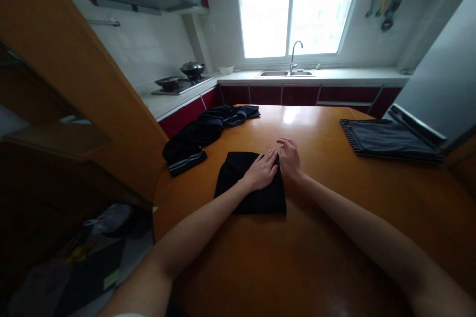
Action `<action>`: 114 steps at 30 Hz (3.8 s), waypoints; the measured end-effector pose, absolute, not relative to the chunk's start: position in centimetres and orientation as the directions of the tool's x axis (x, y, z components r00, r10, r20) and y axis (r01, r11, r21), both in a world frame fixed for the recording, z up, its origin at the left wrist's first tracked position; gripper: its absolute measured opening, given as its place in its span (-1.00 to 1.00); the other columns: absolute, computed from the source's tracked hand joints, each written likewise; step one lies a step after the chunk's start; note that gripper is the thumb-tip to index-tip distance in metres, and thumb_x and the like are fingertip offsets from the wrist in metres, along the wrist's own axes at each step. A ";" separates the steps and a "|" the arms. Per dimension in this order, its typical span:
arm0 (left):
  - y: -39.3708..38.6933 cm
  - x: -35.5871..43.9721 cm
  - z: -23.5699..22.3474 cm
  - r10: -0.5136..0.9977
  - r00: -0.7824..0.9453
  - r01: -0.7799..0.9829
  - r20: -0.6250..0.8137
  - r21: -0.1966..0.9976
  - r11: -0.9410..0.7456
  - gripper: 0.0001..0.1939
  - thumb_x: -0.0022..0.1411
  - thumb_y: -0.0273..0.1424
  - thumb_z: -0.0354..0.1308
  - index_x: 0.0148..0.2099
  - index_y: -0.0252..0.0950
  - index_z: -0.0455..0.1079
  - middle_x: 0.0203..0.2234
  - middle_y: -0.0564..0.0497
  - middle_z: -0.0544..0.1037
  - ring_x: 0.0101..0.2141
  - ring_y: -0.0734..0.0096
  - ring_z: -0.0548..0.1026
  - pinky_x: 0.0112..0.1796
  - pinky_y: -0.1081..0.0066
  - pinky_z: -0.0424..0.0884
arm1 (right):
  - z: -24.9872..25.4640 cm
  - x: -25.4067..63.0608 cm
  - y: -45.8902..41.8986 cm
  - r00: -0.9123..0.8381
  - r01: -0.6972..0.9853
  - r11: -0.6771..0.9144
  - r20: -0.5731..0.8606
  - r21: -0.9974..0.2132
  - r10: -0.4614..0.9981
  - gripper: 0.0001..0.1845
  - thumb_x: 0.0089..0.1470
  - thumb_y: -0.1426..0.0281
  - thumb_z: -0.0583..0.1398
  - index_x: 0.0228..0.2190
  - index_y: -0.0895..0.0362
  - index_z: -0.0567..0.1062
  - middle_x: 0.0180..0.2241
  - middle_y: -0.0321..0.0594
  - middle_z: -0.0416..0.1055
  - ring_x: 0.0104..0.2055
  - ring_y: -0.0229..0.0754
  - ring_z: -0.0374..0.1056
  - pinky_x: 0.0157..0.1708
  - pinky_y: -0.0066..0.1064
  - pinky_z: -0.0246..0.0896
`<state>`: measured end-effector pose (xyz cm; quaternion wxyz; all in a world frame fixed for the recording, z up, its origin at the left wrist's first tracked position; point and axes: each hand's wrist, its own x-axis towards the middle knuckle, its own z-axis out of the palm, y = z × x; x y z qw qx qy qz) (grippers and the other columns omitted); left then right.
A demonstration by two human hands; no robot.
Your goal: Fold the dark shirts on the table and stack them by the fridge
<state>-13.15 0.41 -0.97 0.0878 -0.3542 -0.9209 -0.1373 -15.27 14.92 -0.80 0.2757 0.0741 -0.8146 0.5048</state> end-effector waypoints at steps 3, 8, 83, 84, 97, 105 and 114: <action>-1.4 -13.6 -0.1 0.696 -0.676 0.736 0.242 0.186 0.651 -0.45 0.43 -0.33 -0.13 0.39 -0.38 0.10 0.38 -0.21 0.08 0.37 0.24 -0.01 0.31 0.21 -0.07 | 0.0 -10.8 12.4 -0.817 -0.508 0.629 0.561 -0.588 -0.135 -0.45 0.23 0.34 -0.01 0.19 0.23 0.36 0.25 0.05 0.23 0.33 0.02 0.05 0.32 -0.11 -0.13; -7.1 -15.7 1.0 0.592 -0.799 0.600 0.107 0.211 0.771 -0.41 0.43 -0.19 -0.08 0.41 -0.26 0.08 0.37 -0.15 0.12 0.38 0.08 -0.02 0.30 -0.06 -0.14 | -1.4 -6.5 10.9 -0.886 -0.455 0.745 0.329 -0.488 -0.326 -0.34 0.24 0.24 0.06 0.28 0.31 0.23 0.35 0.17 0.05 0.43 0.10 -0.18 0.36 0.11 -0.43; -13.4 -8.4 4.3 0.181 -0.946 -0.271 -0.267 0.963 0.008 0.16 -0.03 -0.30 0.50 0.44 -0.07 -0.15 0.05 -0.21 0.51 -0.08 0.04 0.59 -0.02 0.10 0.47 | -1.2 -7.3 14.4 -0.993 0.120 0.063 -0.119 -0.991 0.017 -0.38 -0.07 0.40 0.30 0.06 0.06 0.31 -0.36 -0.28 0.46 -0.36 -0.14 0.46 -0.39 -0.35 0.41; -13.3 -8.1 3.9 0.157 -0.957 -0.251 -0.242 0.967 -0.042 0.13 0.00 -0.31 0.49 0.44 -0.02 -0.15 0.07 -0.20 0.50 -0.07 0.05 0.59 -0.01 0.09 0.47 | -1.1 -7.2 14.3 -0.992 0.127 0.045 -0.127 -0.991 0.018 -0.35 -0.08 0.43 0.28 0.08 0.06 0.29 -0.36 -0.28 0.45 -0.37 -0.15 0.45 -0.39 -0.34 0.41; -5.1 -6.4 1.9 0.241 -0.963 -0.138 -0.119 0.988 -0.065 -0.22 0.15 -0.24 0.37 0.37 -0.08 0.20 0.24 -0.06 0.37 0.20 0.09 0.37 0.20 0.14 0.32 | 0.2 -6.2 23.7 -0.997 0.062 0.007 -0.062 -0.998 0.037 -0.26 -0.18 0.46 0.23 0.12 0.03 0.33 -0.25 -0.25 0.43 -0.30 -0.15 0.43 -0.34 -0.36 0.37; 6.7 -9.4 2.2 0.460 -0.885 -0.067 -0.069 0.998 0.021 -0.07 0.05 -0.26 0.43 0.40 -0.08 0.11 0.27 -0.01 0.34 0.18 0.05 0.40 0.17 0.14 0.38 | 2.2 -3.5 35.9 -0.979 -0.034 0.018 0.037 -0.999 0.200 -0.31 -0.21 0.41 0.28 0.05 0.04 0.40 -0.27 -0.28 0.45 -0.26 -0.15 0.42 -0.32 -0.40 0.32; 22.4 -16.6 5.9 0.551 -0.835 -0.078 -0.010 0.992 -0.100 -0.20 0.12 -0.49 0.28 0.38 -0.14 0.17 0.13 -0.06 0.48 -0.11 0.21 0.57 -0.28 0.41 0.55 | 7.7 -6.9 49.7 -0.917 -0.091 0.144 0.140 -0.985 0.375 -0.39 -0.12 0.46 0.25 0.05 0.02 0.42 -0.23 -0.25 0.52 -0.22 -0.11 0.44 -0.21 -0.33 0.35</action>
